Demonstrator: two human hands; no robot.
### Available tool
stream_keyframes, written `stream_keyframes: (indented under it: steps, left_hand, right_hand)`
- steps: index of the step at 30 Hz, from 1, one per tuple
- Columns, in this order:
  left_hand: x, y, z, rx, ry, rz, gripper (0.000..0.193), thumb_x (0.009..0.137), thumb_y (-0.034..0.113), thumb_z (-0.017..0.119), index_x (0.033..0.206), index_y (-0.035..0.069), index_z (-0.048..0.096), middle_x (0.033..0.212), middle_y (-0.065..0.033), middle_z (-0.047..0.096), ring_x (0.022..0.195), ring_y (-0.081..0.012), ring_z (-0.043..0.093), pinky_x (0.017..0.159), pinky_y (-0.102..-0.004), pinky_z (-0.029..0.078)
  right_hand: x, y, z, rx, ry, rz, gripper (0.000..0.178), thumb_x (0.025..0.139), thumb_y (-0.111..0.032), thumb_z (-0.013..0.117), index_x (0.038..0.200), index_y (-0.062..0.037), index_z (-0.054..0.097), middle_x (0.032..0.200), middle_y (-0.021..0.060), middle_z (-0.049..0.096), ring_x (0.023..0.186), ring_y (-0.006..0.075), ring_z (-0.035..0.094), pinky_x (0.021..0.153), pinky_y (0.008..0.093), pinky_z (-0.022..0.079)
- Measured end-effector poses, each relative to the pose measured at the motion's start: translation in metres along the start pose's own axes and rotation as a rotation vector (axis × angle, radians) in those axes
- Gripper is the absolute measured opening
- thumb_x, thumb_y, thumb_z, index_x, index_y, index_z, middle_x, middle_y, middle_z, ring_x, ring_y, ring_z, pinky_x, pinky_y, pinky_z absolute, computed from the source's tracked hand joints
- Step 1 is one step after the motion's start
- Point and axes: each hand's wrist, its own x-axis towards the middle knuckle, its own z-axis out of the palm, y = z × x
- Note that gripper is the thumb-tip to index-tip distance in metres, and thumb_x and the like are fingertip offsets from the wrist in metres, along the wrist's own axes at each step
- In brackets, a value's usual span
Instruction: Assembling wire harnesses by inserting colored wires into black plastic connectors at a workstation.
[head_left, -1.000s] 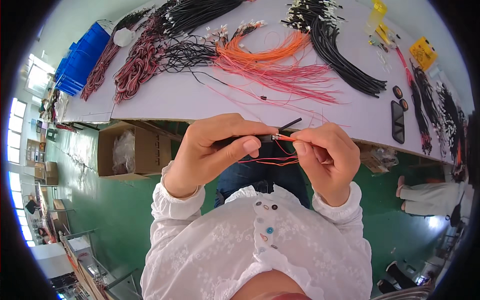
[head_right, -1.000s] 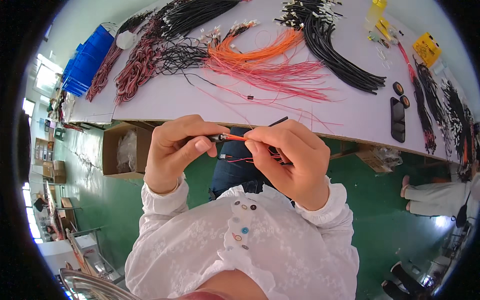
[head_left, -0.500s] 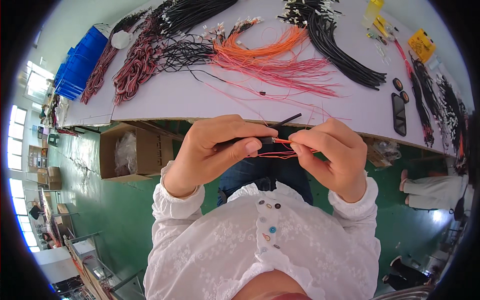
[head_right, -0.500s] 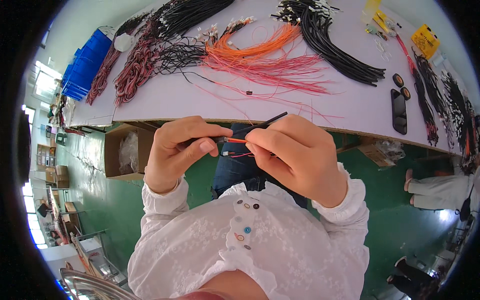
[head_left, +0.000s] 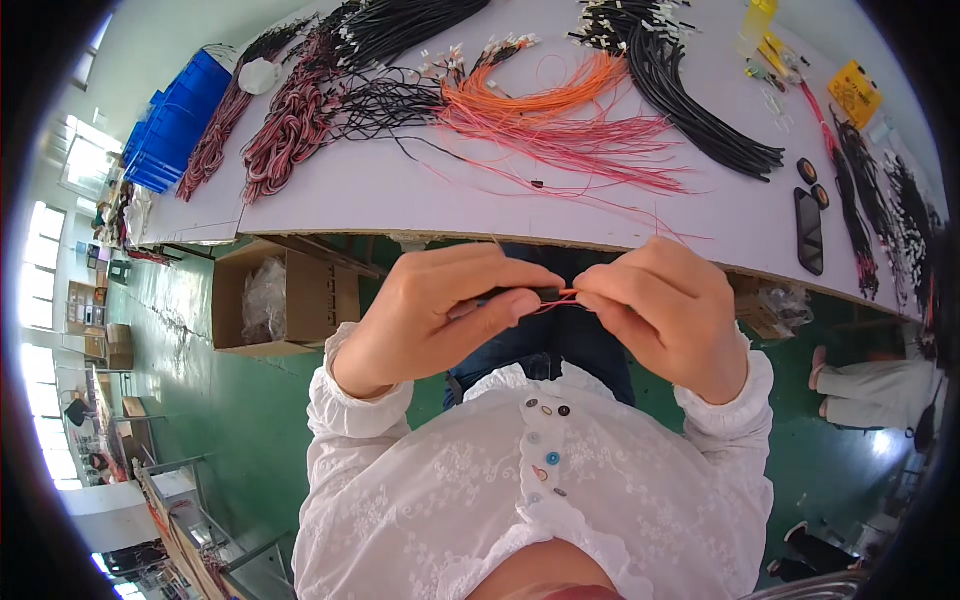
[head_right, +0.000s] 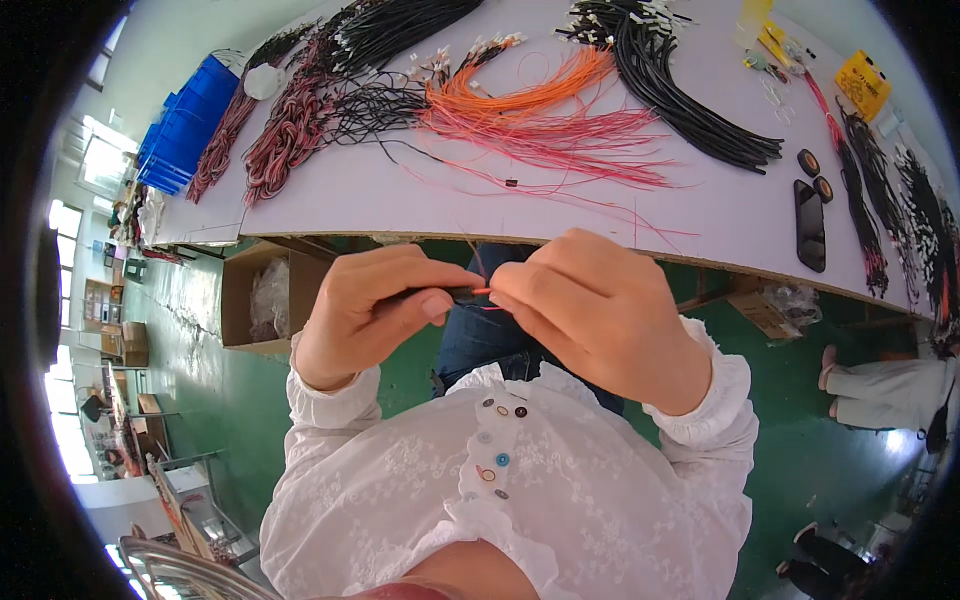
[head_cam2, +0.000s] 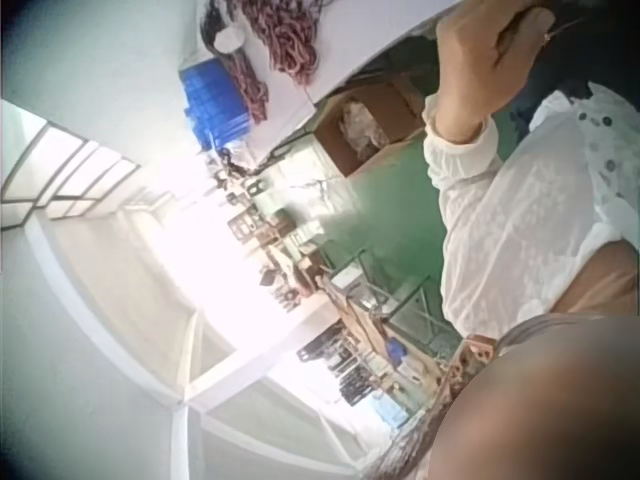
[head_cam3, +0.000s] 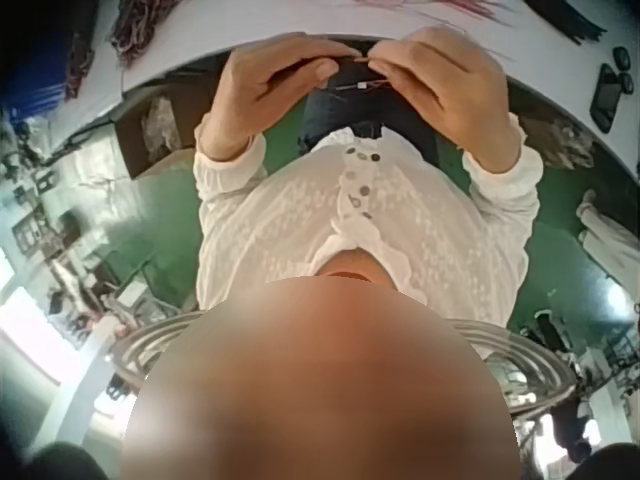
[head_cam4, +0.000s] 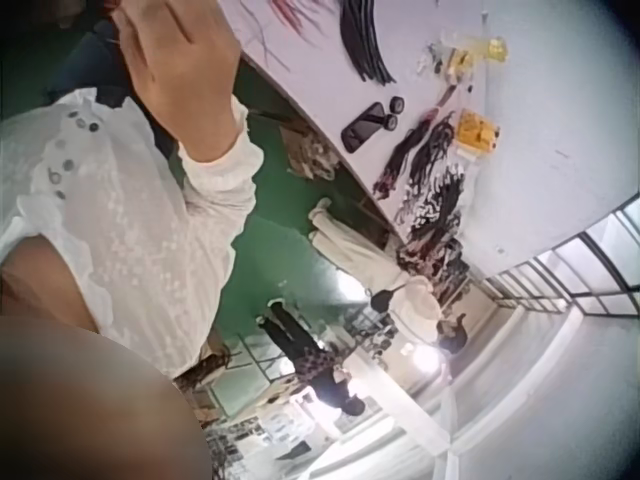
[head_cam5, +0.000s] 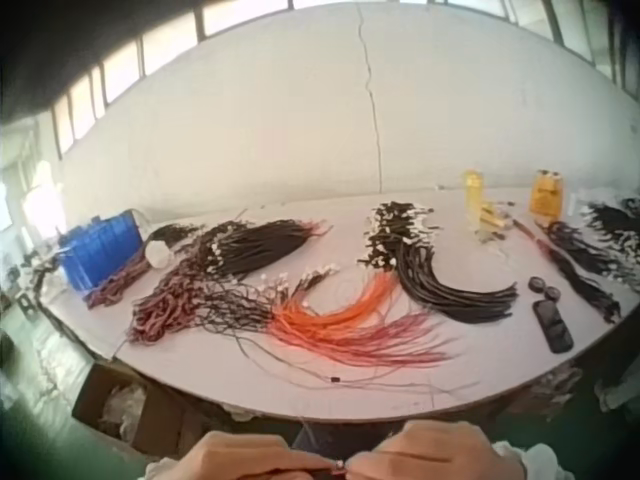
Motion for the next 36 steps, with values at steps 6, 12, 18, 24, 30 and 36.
stream_keyframes:
  steps: [6, 12, 18, 24, 30, 36]
  left_hand:
    - [-0.018, 0.008, 0.01, -0.087, 0.072, -0.134, 0.016, 0.093, 0.0, 0.063, 0.107, -0.004, 0.067, 0.087, -0.0092, 0.07, 0.069, -0.0122, 0.066, 0.06, -0.0251, 0.051]
    - [-0.054, 0.0, 0.021, 0.319, 0.208, 0.087, 0.03, 0.086, 0.016, 0.066, 0.116, 0.016, 0.064, 0.083, -0.003, 0.065, 0.066, -0.0264, 0.065, 0.049, -0.0354, 0.048]
    - [-0.085, -0.01, 0.05, 0.714, 0.286, 0.143, 0.024, 0.086, 0.017, 0.065, 0.104, 0.005, 0.056, 0.079, -0.0043, 0.062, 0.067, -0.0191, 0.065, 0.046, -0.0328, 0.046]
    - [-0.09, -0.018, 0.036, 0.73, 0.321, 0.135, 0.019, 0.083, 0.015, 0.068, 0.092, 0.008, 0.054, 0.075, -0.0032, 0.051, 0.062, -0.0158, 0.058, 0.045, -0.0291, 0.044]
    - [-0.096, -0.023, 0.026, 0.749, 0.418, 0.088, 0.017, 0.091, 0.021, 0.069, 0.096, 0.008, 0.06, 0.07, -0.0009, 0.053, 0.055, -0.0121, 0.056, 0.042, -0.0262, 0.041]
    - [-0.081, -0.027, 0.033, 0.695, 0.254, 0.165, 0.016, 0.088, 0.02, 0.067, 0.091, 0.009, 0.056, 0.073, -0.0022, 0.052, 0.061, -0.0174, 0.059, 0.044, -0.0318, 0.043]
  right_hand:
    - [-0.011, -0.006, 0.012, 0.26, -0.045, 0.154, 0.027, 0.085, 0.0, 0.072, 0.111, -0.0035, 0.066, 0.072, 0.0042, 0.059, 0.058, 0.0127, 0.052, 0.052, 0.0251, 0.039]
    - [-0.015, -0.02, 0.05, 0.799, -0.268, 0.519, 0.065, 0.102, -0.021, 0.048, 0.155, 0.0041, 0.019, 0.071, -0.001, 0.051, 0.061, 0.0065, 0.041, 0.055, 0.0244, 0.033]
    - [-0.033, -0.018, 0.117, 0.91, -0.237, 0.662, 0.088, 0.096, -0.074, 0.031, 0.157, -0.0112, 0.027, 0.069, -0.0046, 0.049, 0.051, 0.0021, 0.029, 0.046, 0.0199, 0.021]
    - [-0.036, 0.003, 0.121, 1.066, -0.344, 0.703, 0.082, 0.099, -0.066, 0.038, 0.151, -0.0031, 0.032, 0.069, -0.0023, 0.048, 0.055, 0.0053, 0.042, 0.053, 0.019, 0.032]
    - [-0.064, 0.016, 0.095, 0.772, -0.165, 0.708, 0.012, 0.099, -0.015, 0.061, 0.102, -0.0041, 0.058, 0.081, 0.0027, 0.058, 0.065, 0.0081, 0.051, 0.062, 0.0195, 0.04]
    - [-0.05, 0.019, 0.086, 0.584, -0.183, 0.354, 0.029, 0.098, -0.02, 0.063, 0.118, -0.0018, 0.052, 0.08, 0.0046, 0.062, 0.065, 0.0107, 0.058, 0.059, 0.0198, 0.044]
